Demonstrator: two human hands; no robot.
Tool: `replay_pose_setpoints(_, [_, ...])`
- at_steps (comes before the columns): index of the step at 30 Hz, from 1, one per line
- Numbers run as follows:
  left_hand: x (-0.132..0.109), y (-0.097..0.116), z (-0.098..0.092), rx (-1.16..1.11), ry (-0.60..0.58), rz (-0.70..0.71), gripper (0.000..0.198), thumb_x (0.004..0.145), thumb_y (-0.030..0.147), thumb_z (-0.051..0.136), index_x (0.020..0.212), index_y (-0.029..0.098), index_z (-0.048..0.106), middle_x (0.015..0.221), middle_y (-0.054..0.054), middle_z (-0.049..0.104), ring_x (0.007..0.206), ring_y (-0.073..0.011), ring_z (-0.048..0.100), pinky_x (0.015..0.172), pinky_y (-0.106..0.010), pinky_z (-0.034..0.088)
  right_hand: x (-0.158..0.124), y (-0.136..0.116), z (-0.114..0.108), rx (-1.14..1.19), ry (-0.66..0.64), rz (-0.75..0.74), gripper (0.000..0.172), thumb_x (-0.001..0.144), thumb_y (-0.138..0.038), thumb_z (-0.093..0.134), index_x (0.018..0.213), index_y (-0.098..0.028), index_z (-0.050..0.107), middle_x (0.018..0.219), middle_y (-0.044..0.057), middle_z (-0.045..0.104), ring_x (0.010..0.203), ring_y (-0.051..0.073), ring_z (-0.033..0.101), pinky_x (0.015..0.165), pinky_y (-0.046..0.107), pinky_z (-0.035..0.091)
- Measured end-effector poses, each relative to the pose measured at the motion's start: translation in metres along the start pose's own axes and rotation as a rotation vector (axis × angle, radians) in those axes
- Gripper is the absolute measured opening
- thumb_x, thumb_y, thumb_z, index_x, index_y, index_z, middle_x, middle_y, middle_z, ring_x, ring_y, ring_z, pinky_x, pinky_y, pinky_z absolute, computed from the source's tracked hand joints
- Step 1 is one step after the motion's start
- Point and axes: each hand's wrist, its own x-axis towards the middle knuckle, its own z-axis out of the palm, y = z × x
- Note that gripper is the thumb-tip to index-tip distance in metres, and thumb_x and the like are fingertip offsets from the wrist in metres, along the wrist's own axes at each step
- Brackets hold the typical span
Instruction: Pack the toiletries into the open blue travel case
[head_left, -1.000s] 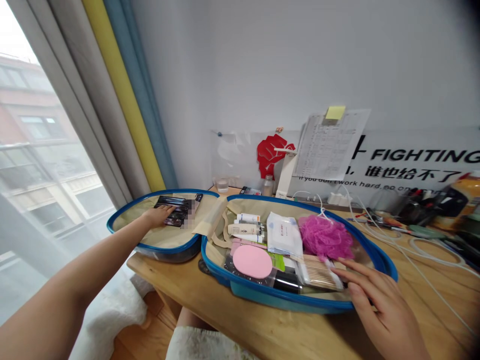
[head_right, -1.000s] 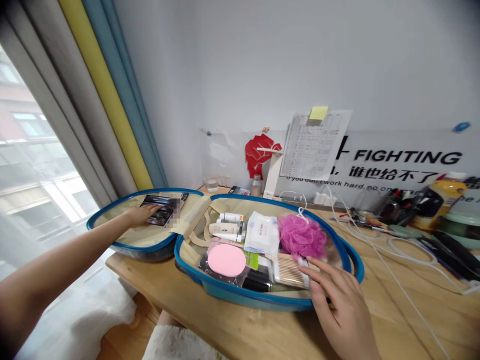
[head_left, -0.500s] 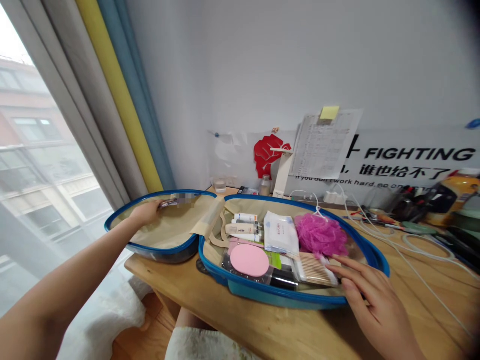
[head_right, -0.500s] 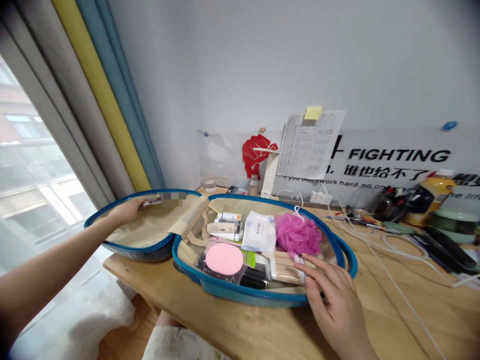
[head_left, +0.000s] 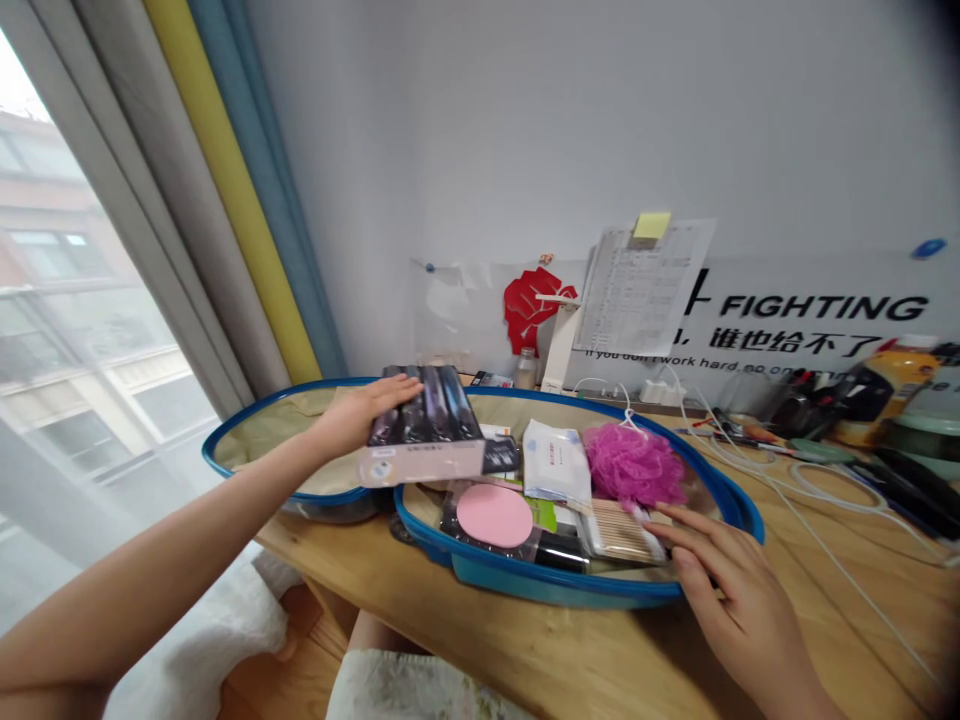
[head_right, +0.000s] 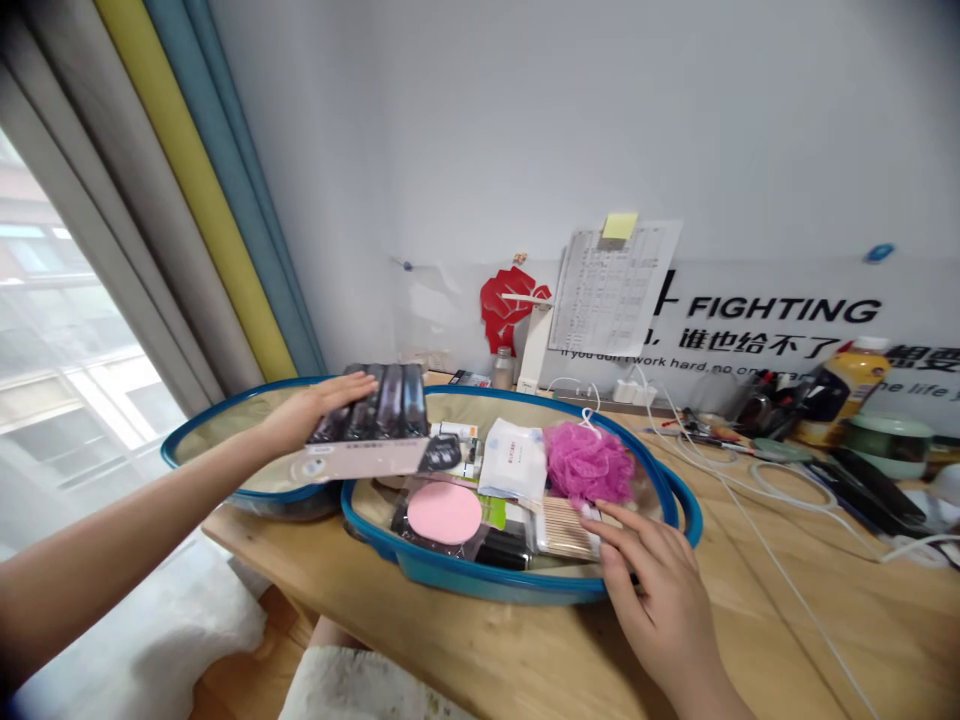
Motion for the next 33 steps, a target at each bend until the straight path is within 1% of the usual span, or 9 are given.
replay_pose_setpoints(3, [0.027, 0.026, 0.02, -0.059, -0.07, 0.21, 0.051, 0.088, 0.02, 0.039, 0.14, 0.024, 0.04, 0.147, -0.003, 0.038, 0.138, -0.0175, 0.03, 0.114, -0.037, 0.025, 0.002, -0.002, -0.001, 0.001, 0.03, -0.034, 0.028, 0.089, -0.033, 0.043, 0.096, -0.025, 0.068, 0.103, 0.004, 0.068, 0.093, 0.02, 0.062, 0.078, 0.035, 0.046])
replay_pose_setpoints(6, [0.047, 0.04, 0.036, -0.079, -0.161, 0.308, 0.054, 0.086, 0.017, 0.045, 0.14, 0.024, 0.04, 0.148, -0.005, 0.036, 0.139, -0.0202, 0.027, 0.113, -0.038, 0.026, 0.004, -0.004, -0.003, -0.003, 0.046, -0.057, 0.025, 0.089, -0.03, 0.044, 0.096, -0.026, 0.067, 0.102, 0.003, 0.068, 0.092, 0.018, 0.063, 0.077, 0.034, 0.046])
replay_pose_setpoints(11, [0.061, 0.043, 0.043, -0.083, -0.288, 0.348, 0.062, 0.082, 0.004, 0.044, 0.139, 0.028, 0.041, 0.145, -0.004, 0.041, 0.136, -0.0198, 0.033, 0.11, -0.034, 0.031, 0.004, -0.006, -0.005, -0.015, 0.042, -0.059, 0.026, 0.089, -0.031, 0.042, 0.095, -0.026, 0.067, 0.101, 0.002, 0.069, 0.091, 0.018, 0.063, 0.075, 0.033, 0.046])
replay_pose_setpoints(17, [0.065, 0.038, 0.048, -0.012, -0.41, 0.372, 0.06, 0.082, 0.005, 0.04, 0.137, 0.029, 0.045, 0.143, -0.001, 0.043, 0.135, -0.0187, 0.036, 0.108, -0.03, 0.032, 0.002, -0.003, -0.002, -0.003, 0.029, -0.034, 0.026, 0.089, -0.032, 0.043, 0.096, -0.027, 0.068, 0.102, 0.002, 0.068, 0.093, 0.019, 0.063, 0.078, 0.034, 0.046])
replay_pose_setpoints(23, [0.064, 0.043, 0.046, 0.091, -0.482, 0.278, 0.073, 0.073, 0.009, 0.053, 0.142, 0.026, 0.037, 0.147, -0.007, 0.036, 0.136, -0.0263, 0.034, 0.11, -0.04, 0.029, 0.0, -0.001, -0.002, 0.001, 0.0, -0.006, 0.029, 0.089, -0.035, 0.042, 0.097, -0.028, 0.068, 0.103, 0.003, 0.068, 0.093, 0.019, 0.062, 0.078, 0.035, 0.046])
replay_pose_setpoints(26, [0.049, 0.044, 0.029, 0.063, -0.364, 0.162, 0.059, 0.083, 0.014, 0.043, 0.141, 0.027, 0.038, 0.149, -0.005, 0.033, 0.138, -0.0239, 0.029, 0.112, -0.041, 0.025, 0.0, -0.002, -0.003, 0.0, -0.004, -0.009, 0.029, 0.089, -0.035, 0.041, 0.097, -0.027, 0.068, 0.103, 0.003, 0.068, 0.093, 0.019, 0.062, 0.078, 0.035, 0.046])
replay_pose_setpoints(28, [0.026, 0.038, 0.016, 0.006, -0.245, 0.078, 0.049, 0.092, 0.024, 0.035, 0.141, 0.028, 0.039, 0.149, -0.004, 0.034, 0.138, -0.0212, 0.028, 0.112, -0.039, 0.026, 0.001, -0.001, -0.003, -0.005, -0.005, -0.017, 0.029, 0.089, -0.035, 0.041, 0.096, -0.027, 0.068, 0.102, 0.003, 0.068, 0.093, 0.02, 0.062, 0.078, 0.035, 0.046])
replay_pose_setpoints(31, [-0.025, 0.021, 0.005, -0.057, -0.097, -0.056, 0.047, 0.095, 0.043, 0.028, 0.136, 0.027, 0.046, 0.145, -0.003, 0.041, 0.135, -0.0204, 0.036, 0.111, -0.039, 0.029, 0.002, 0.0, -0.003, -0.022, -0.009, -0.03, 0.031, 0.089, -0.034, 0.039, 0.097, -0.027, 0.068, 0.102, 0.004, 0.068, 0.093, 0.02, 0.062, 0.079, 0.035, 0.046])
replay_pose_setpoints(33, [-0.065, 0.006, 0.006, -0.06, -0.041, -0.133, 0.05, 0.095, 0.049, 0.027, 0.132, 0.026, 0.051, 0.14, -0.003, 0.048, 0.132, -0.0208, 0.041, 0.11, -0.04, 0.03, 0.003, -0.003, -0.003, -0.046, 0.013, -0.049, 0.03, 0.089, -0.032, 0.039, 0.099, -0.027, 0.068, 0.102, 0.004, 0.068, 0.093, 0.02, 0.062, 0.081, 0.036, 0.045])
